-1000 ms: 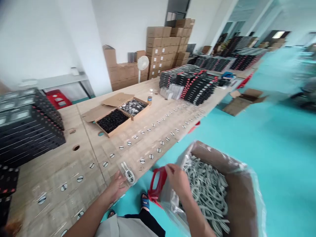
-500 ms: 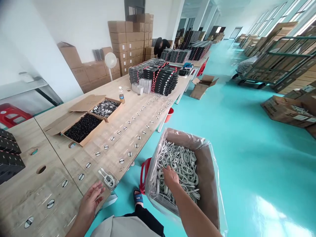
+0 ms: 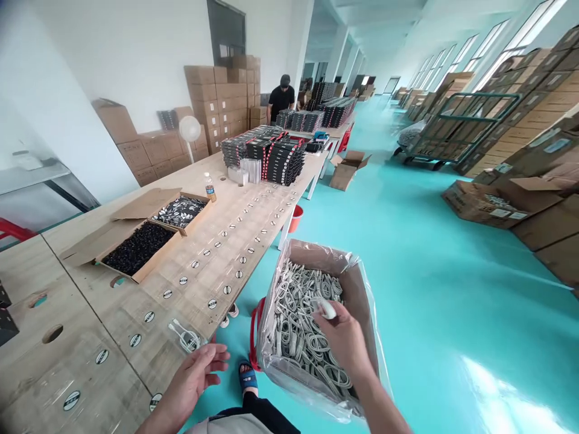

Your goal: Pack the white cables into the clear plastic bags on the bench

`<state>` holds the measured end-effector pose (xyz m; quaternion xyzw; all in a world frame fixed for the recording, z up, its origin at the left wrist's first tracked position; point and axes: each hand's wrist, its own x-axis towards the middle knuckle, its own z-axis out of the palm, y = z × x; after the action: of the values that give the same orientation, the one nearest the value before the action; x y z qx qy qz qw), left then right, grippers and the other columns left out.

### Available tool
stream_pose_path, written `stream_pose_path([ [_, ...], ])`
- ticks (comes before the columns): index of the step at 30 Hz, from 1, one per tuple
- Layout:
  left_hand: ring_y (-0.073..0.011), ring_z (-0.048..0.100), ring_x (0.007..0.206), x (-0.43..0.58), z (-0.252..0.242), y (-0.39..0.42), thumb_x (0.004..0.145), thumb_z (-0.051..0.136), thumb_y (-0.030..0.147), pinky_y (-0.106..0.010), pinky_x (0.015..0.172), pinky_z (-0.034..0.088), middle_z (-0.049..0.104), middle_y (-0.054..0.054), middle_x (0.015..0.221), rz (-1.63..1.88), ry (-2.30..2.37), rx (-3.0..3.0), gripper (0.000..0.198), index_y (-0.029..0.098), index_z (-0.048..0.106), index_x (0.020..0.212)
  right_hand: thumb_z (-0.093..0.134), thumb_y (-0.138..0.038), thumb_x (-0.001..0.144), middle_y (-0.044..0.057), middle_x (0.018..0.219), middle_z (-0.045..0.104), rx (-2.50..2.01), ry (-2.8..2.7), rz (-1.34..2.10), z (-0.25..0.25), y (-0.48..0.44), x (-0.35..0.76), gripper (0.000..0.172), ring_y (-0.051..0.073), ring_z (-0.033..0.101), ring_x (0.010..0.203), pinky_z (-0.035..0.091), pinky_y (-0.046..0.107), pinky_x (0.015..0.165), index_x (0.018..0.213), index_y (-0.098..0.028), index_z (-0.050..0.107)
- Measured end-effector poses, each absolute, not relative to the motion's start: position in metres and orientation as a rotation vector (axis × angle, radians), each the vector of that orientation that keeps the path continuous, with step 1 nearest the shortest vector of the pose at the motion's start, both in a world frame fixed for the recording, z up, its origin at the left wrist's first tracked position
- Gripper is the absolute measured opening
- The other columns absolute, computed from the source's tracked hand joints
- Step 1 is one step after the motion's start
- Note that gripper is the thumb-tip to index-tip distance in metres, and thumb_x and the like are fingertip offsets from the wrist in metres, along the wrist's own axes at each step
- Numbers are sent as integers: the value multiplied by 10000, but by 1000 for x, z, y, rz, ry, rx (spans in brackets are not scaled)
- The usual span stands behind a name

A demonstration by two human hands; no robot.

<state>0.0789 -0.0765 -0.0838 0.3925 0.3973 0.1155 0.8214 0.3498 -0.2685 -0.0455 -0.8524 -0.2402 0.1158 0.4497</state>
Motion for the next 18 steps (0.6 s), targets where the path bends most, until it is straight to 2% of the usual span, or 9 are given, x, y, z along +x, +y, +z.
stream_pose_path([
  [2,-249,672,901,89,-57,-83,761,662,609,-313,660,532,715,-170,1033,145,659,827,559,132,702,1050,597,-309,834,90,968,697,-1978,-954,95,-23,-245,299,128,222,642,813,529,326,653,863,-209,669],
  [3,-240,668,877,93,-45,-87,781,632,620,-327,662,542,709,-160,1036,120,582,807,576,142,682,1098,550,-235,856,99,1014,693,-1890,-1142,40,-14,-232,274,131,229,650,892,547,340,719,848,-212,679],
  [7,-160,591,655,88,-10,-96,801,639,569,-257,514,499,657,-45,777,228,531,861,501,168,652,1103,390,-80,908,94,1112,691,-1661,-1607,-1,0,-202,194,376,197,658,952,557,366,838,1110,-242,662],
  [9,-133,534,569,71,-1,-100,821,614,565,-240,467,478,599,2,690,335,559,963,489,192,629,1137,367,-69,922,92,1170,676,-1603,-1580,0,-2,-200,169,391,201,645,1035,546,374,884,1139,-250,637],
  [11,-127,502,525,49,4,-104,857,549,580,-240,445,469,561,21,650,413,562,1074,485,205,610,1158,405,-109,938,102,1233,639,-1575,-1446,16,-6,-202,148,320,215,616,1115,541,366,898,1110,-251,635],
  [12,-129,504,525,36,5,-106,869,526,581,-237,439,463,557,20,647,457,573,1122,474,205,610,1144,446,-150,941,111,1256,617,-1582,-1350,24,-7,-202,138,256,220,619,1098,548,356,869,1077,-248,639],
  [14,-137,532,561,11,6,-109,878,510,578,-226,442,448,585,2,686,559,624,1177,447,202,616,1095,540,-261,922,126,1237,594,-1607,-1124,73,-7,-199,121,131,203,646,918,558,326,733,1010,-236,634],
  [16,-136,548,566,-13,6,-111,880,504,580,-223,449,437,624,-17,734,616,682,1185,440,204,612,1083,610,-382,882,102,1072,621,-1580,-928,259,-3,-189,106,192,155,596,694,520,291,590,992,-225,609],
  [18,-120,523,503,-34,5,-112,887,487,583,-228,445,426,638,-17,718,609,711,1178,456,210,595,1125,628,-481,853,44,867,616,-1480,-855,577,3,-176,92,292,131,530,583,471,270,522,970,-214,603],
])
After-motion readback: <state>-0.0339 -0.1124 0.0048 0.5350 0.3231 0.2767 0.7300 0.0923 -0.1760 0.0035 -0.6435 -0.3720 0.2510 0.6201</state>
